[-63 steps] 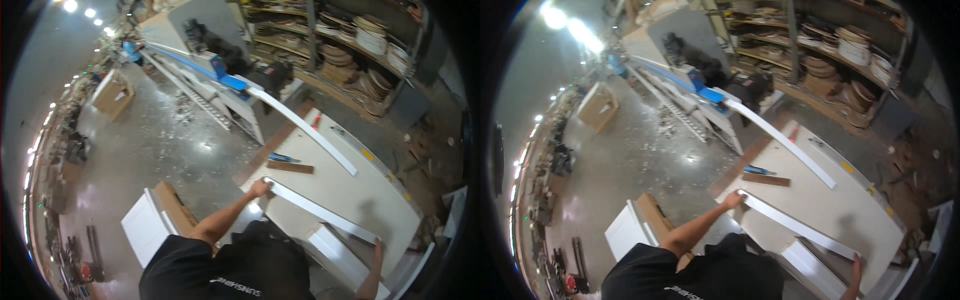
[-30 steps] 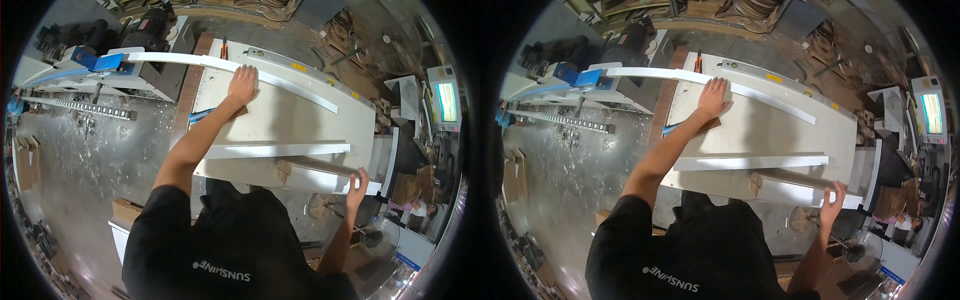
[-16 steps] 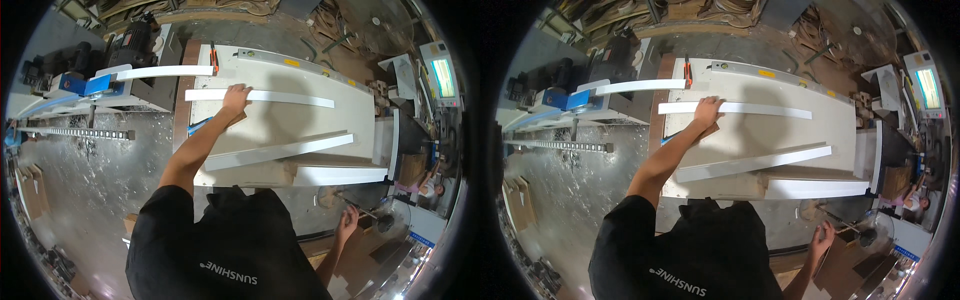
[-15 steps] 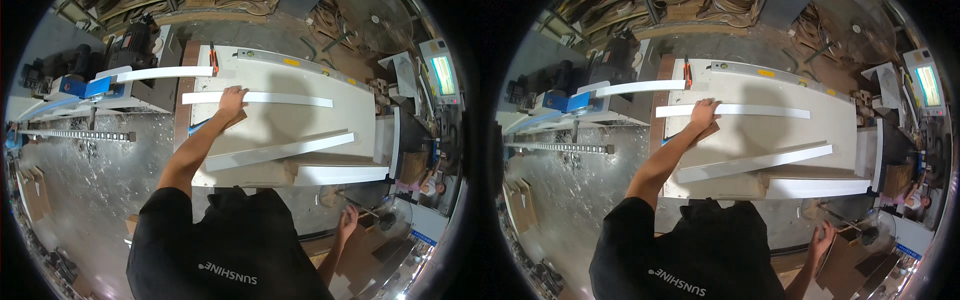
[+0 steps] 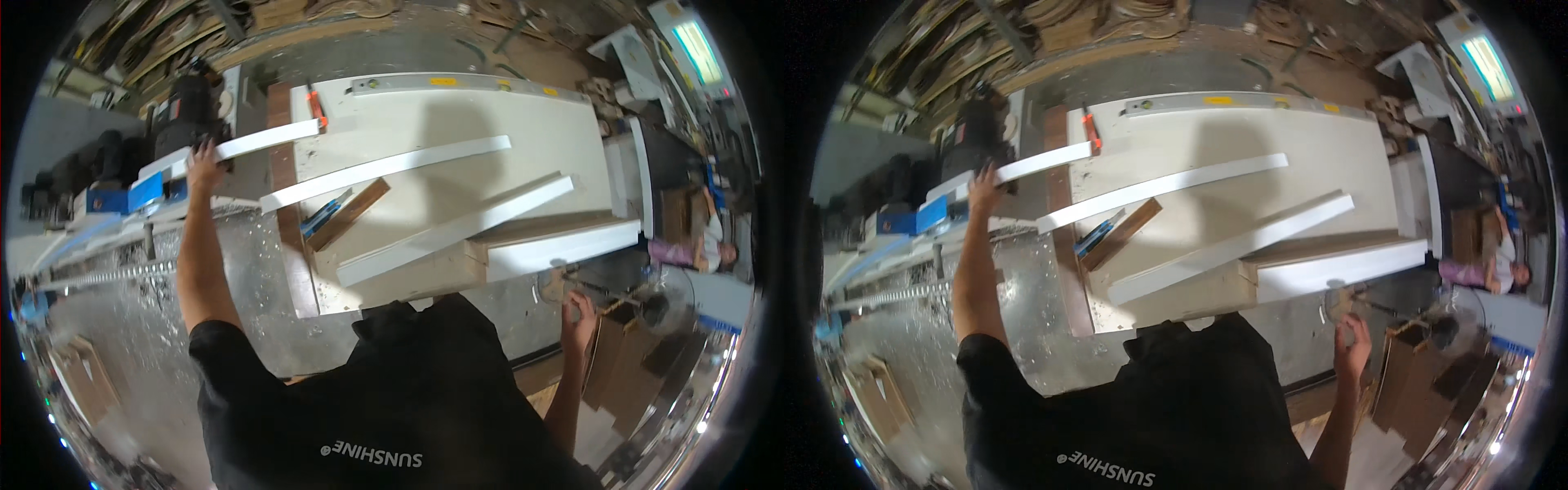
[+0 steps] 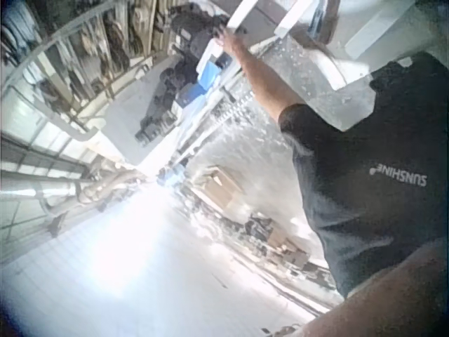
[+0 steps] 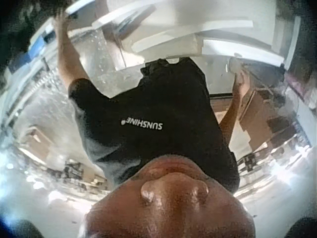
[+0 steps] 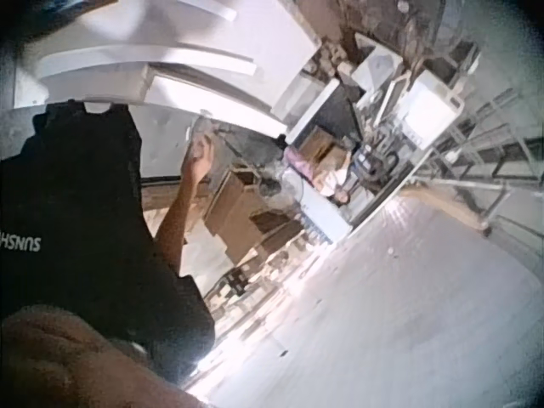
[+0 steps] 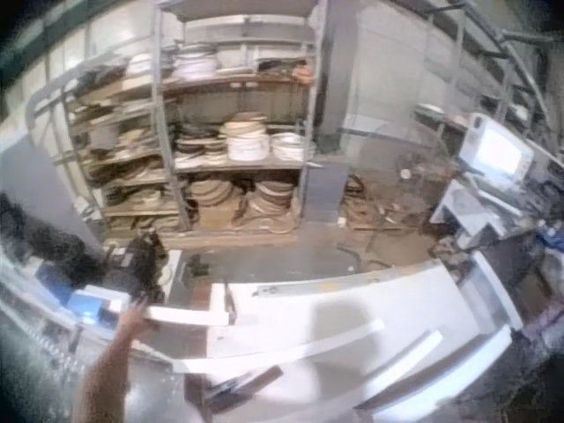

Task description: The person sands the edges and corners of several wood strips and a larger board by hand.

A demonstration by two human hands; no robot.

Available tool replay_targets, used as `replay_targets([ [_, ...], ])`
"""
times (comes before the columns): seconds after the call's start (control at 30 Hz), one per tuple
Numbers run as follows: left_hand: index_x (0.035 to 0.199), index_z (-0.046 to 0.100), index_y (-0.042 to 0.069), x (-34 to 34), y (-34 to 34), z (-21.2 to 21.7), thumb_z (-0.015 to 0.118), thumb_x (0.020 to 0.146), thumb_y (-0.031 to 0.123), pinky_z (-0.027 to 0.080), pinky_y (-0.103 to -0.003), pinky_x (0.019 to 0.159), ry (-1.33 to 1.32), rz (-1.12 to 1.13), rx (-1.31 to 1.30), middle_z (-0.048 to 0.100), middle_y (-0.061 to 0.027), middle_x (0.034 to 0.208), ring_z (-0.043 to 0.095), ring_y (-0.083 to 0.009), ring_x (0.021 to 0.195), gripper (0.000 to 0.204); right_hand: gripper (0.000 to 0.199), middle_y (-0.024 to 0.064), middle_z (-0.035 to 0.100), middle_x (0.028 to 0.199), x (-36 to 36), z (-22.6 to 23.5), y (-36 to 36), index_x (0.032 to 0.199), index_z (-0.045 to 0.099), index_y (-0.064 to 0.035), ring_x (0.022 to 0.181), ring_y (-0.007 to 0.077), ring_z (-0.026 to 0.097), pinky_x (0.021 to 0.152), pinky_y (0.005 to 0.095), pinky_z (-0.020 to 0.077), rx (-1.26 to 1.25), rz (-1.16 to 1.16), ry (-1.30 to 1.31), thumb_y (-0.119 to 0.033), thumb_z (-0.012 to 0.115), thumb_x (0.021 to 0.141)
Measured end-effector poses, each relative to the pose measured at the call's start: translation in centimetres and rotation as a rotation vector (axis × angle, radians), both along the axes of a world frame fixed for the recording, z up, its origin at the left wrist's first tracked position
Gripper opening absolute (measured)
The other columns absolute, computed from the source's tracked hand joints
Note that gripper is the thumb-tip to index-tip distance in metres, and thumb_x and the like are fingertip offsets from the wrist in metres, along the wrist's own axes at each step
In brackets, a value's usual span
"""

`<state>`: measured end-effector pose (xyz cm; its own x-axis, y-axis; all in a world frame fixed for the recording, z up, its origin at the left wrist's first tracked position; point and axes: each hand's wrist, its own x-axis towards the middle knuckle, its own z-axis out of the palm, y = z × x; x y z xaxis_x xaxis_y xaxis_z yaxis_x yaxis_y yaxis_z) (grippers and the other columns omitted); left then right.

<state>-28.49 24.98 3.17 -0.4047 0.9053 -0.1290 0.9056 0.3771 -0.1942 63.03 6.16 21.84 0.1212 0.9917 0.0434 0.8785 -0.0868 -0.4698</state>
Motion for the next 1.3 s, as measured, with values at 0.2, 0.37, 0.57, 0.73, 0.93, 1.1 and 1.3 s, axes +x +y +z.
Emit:
replay_targets([
  [0.2, 0.155, 0.049, 0.025, 2.9, 2.7, -2.3, 0.068, 0.095, 0.037, 0.015, -0.065, 0.124, -0.034, -0.201, -0.055, 0.054, -0.0086, 0.153, 0.047, -0.0341, 0.143, 0.063, 0.018, 0.0157, 0.073, 0.107, -2.7, 0.8, -1.2, 0.11, 0.07, -0.003, 0.1, 0.0306, 0.071, 0.091, 0.037, 0.0543, 0.013, -0.056, 0.004, -0.002, 0.071, 0.092],
  [0.37, 0.143, 0.061, 0.012, 17.8, 5.3, -2.5, 0.073, 0.091, 0.033, 0.053, -0.049, 0.093, -0.327, -0.665, 0.306, 0.064, -0.0138, 0.121, 0.061, -0.0361, 0.112, 0.057, 0.025, 0.0128, 0.075, 0.104, -5.2, -0.6, -2.1, 0.111, 0.072, -0.0047, 0.092, 0.0269, 0.074, 0.084, 0.0351, 0.0569, 0.027, 0.074, 0.093, 0.002, 0.075, 0.087],
  [0.57, 0.142, 0.061, 0.014, 37.9, 7.8, -2.6, 0.075, 0.089, 0.04, 0.054, -0.045, 0.093, -0.434, -0.708, 0.327, 0.065, -0.0118, 0.121, 0.063, -0.032, 0.113, 0.06, 0.019, 0.012, 0.076, 0.096, -8.5, -0.3, -1.5, 0.105, 0.074, -0.0066, 0.087, 0.0272, 0.075, 0.078, 0.0363, 0.0587, 0.059, 0.138, 0.131, 0.0, 0.076, 0.088],
  [0.73, 0.141, 0.061, 0.016, 45.5, 8.0, -4.9, 0.073, 0.09, 0.044, 0.052, -0.044, 0.097, -0.397, -0.657, 0.263, 0.066, -0.0098, 0.124, 0.064, -0.0286, 0.117, 0.059, 0.015, 0.0127, 0.076, 0.096, -8.6, -0.6, -2.3, 0.104, 0.074, -0.006, 0.089, 0.0306, 0.074, 0.08, 0.0373, 0.0583, 0.117, 0.151, 0.101, -0.003, 0.076, 0.089],
  [0.93, 0.134, 0.065, 0.012, 46.7, 8.2, -4.1, 0.079, 0.086, 0.044, 0.044, -0.045, 0.108, -0.451, -0.607, 0.224, 0.069, -0.0113, 0.125, 0.064, -0.0293, 0.12, 0.059, 0.015, 0.0127, 0.076, 0.097, -7.9, -0.8, -5.2, 0.105, 0.074, -0.0056, 0.088, 0.0288, 0.074, 0.08, 0.0364, 0.0575, 0.07, -0.01, 0.177, -0.003, 0.075, 0.09],
  [1.1, 0.13, 0.065, 0.007, 44.3, 6.7, -4.4, 0.083, 0.083, 0.04, 0.045, -0.045, 0.11, -0.389, -0.575, 0.234, 0.068, -0.0129, 0.126, 0.063, -0.0314, 0.122, 0.06, 0.018, 0.0132, 0.076, 0.098, -7.6, -2.1, -5.3, 0.106, 0.074, -0.0061, 0.09, 0.0279, 0.075, 0.079, 0.0351, 0.0574, 0.089, -0.016, 0.222, -0.001, 0.076, 0.089],
  [1.3, 0.118, 0.068, 0.005, 45.6, 6.9, 0.1, 0.085, 0.081, 0.036, 0.056, -0.047, 0.097, -0.497, -0.526, 0.098, 0.067, -0.0146, 0.122, 0.064, -0.0339, 0.117, 0.051, 0.013, 0.0106, 0.076, 0.096, -7.9, -1.9, -3.0, 0.101, 0.074, -0.007, 0.089, 0.0291, 0.075, 0.079, 0.0363, 0.0583, 0.045, 0.097, 0.207, -0.004, 0.077, 0.089],
])
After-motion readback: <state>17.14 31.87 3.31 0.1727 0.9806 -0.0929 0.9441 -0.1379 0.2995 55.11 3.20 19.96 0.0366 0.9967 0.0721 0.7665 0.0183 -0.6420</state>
